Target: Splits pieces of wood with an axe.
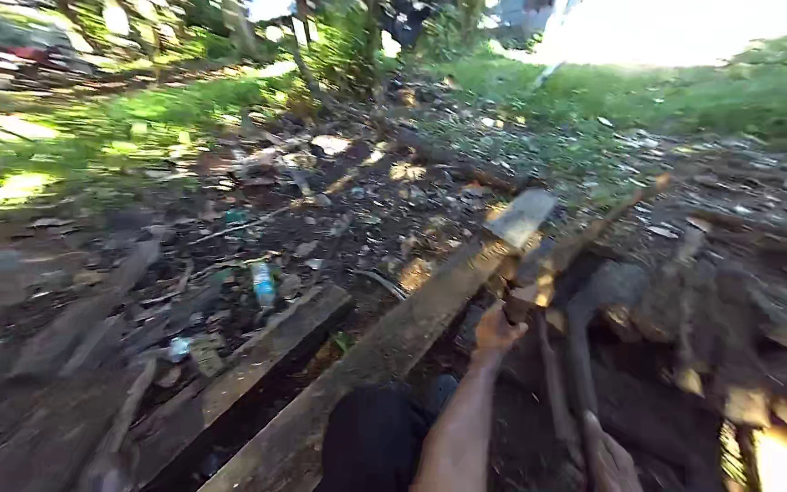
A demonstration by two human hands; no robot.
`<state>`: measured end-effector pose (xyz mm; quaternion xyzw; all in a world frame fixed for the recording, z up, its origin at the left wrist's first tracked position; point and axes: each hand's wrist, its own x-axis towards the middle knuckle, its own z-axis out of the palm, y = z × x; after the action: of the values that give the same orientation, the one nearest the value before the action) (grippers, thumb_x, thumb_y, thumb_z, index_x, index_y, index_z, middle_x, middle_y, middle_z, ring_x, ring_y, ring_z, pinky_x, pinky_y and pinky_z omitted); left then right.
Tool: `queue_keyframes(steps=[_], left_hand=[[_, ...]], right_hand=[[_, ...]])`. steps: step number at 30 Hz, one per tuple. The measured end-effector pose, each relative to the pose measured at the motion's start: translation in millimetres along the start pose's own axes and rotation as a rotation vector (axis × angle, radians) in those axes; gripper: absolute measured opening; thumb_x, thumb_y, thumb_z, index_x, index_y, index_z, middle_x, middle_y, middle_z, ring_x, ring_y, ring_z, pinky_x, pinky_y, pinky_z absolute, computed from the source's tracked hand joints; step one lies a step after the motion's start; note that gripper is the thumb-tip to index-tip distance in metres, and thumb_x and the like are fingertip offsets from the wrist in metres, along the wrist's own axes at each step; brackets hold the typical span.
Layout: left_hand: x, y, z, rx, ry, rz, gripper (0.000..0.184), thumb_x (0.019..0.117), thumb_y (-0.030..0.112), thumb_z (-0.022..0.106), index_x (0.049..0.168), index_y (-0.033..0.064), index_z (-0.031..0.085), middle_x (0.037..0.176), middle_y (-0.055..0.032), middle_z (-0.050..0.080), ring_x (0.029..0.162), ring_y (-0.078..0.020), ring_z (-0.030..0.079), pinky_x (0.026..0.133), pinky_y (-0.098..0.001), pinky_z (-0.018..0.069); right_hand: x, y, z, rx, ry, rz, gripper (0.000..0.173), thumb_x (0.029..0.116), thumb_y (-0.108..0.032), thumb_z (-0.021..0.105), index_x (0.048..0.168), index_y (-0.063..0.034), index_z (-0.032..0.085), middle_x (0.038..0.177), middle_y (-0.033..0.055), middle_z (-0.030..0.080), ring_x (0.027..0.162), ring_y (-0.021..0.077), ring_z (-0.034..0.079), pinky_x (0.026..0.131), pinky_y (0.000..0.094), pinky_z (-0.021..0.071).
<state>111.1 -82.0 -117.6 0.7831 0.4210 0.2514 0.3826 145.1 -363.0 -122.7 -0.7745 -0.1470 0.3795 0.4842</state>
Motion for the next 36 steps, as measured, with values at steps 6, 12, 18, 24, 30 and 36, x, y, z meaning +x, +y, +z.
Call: queue_keyframes(steps=[6,12,18,24,30,36], left_hand=[[9,4,8,0.100,-0.027,0.010,0.064,0.0828,0.040,0.079,0.136,0.0088,0.061,0.124,-0.0121,0.071,0.114,-0.0278,0.069,0.096,-0.0530,0.0577],[7,7,4,0.109,-0.047,-0.002,0.064,0.0826,0.039,0.079,0.136,0.0089,0.061,0.123,-0.0124,0.071,0.113,-0.0288,0.070,0.094,-0.0546,0.0576],[7,1,7,0.117,-0.039,-0.002,0.064,0.0821,0.040,0.079,0.136,0.0105,0.061,0.122,-0.0111,0.072,0.110,-0.0272,0.071,0.091,-0.0537,0.0590],[5,2,7,0.116,-0.038,-0.015,0.063,0.0815,0.040,0.078,0.135,0.0115,0.061,0.121,-0.0095,0.071,0.110,-0.0259,0.071,0.090,-0.0525,0.0591],[9,5,6,0.150,-0.048,-0.025,0.065,0.0818,0.040,0.078,0.137,0.0110,0.060,0.124,-0.0109,0.071,0.112,-0.0278,0.070,0.091,-0.0535,0.0587],[14,8,7,0.175,-0.066,-0.029,0.063,0.0834,0.039,0.078,0.137,0.0102,0.060,0.125,-0.0114,0.070,0.114,-0.0277,0.069,0.094,-0.0519,0.0578]], right_hand=[[-40,-80,1,0.068,0.088,-0.355,0.071,0.1024,-0.070,0.030,0.110,-0.0059,0.060,0.062,0.0047,0.059,0.042,0.0199,0.057,0.039,0.0384,0.0549],[-63,-105,9,0.113,0.093,-0.658,0.065,0.1006,-0.071,0.037,0.102,-0.0104,0.059,0.057,-0.0020,0.056,0.040,0.0127,0.054,0.036,0.0321,0.0516],[-33,-64,15,-0.190,0.084,-0.356,0.069,0.0989,-0.074,0.036,0.099,-0.0104,0.062,0.057,0.0017,0.055,0.042,0.0173,0.055,0.041,0.0377,0.0521],[-46,-73,12,-0.078,0.005,-0.263,0.067,0.1001,-0.072,0.036,0.101,-0.0100,0.063,0.058,0.0030,0.057,0.042,0.0177,0.056,0.040,0.0357,0.0528],[-75,-102,7,0.098,-0.017,-0.383,0.073,0.0986,-0.075,0.035,0.099,-0.0074,0.061,0.058,0.0024,0.056,0.041,0.0167,0.056,0.038,0.0347,0.0530],[-80,-149,-2,0.242,0.120,-0.994,0.056,0.0996,-0.070,0.040,0.099,-0.0196,0.065,0.061,-0.0053,0.058,0.045,0.0084,0.056,0.041,0.0282,0.0521]])
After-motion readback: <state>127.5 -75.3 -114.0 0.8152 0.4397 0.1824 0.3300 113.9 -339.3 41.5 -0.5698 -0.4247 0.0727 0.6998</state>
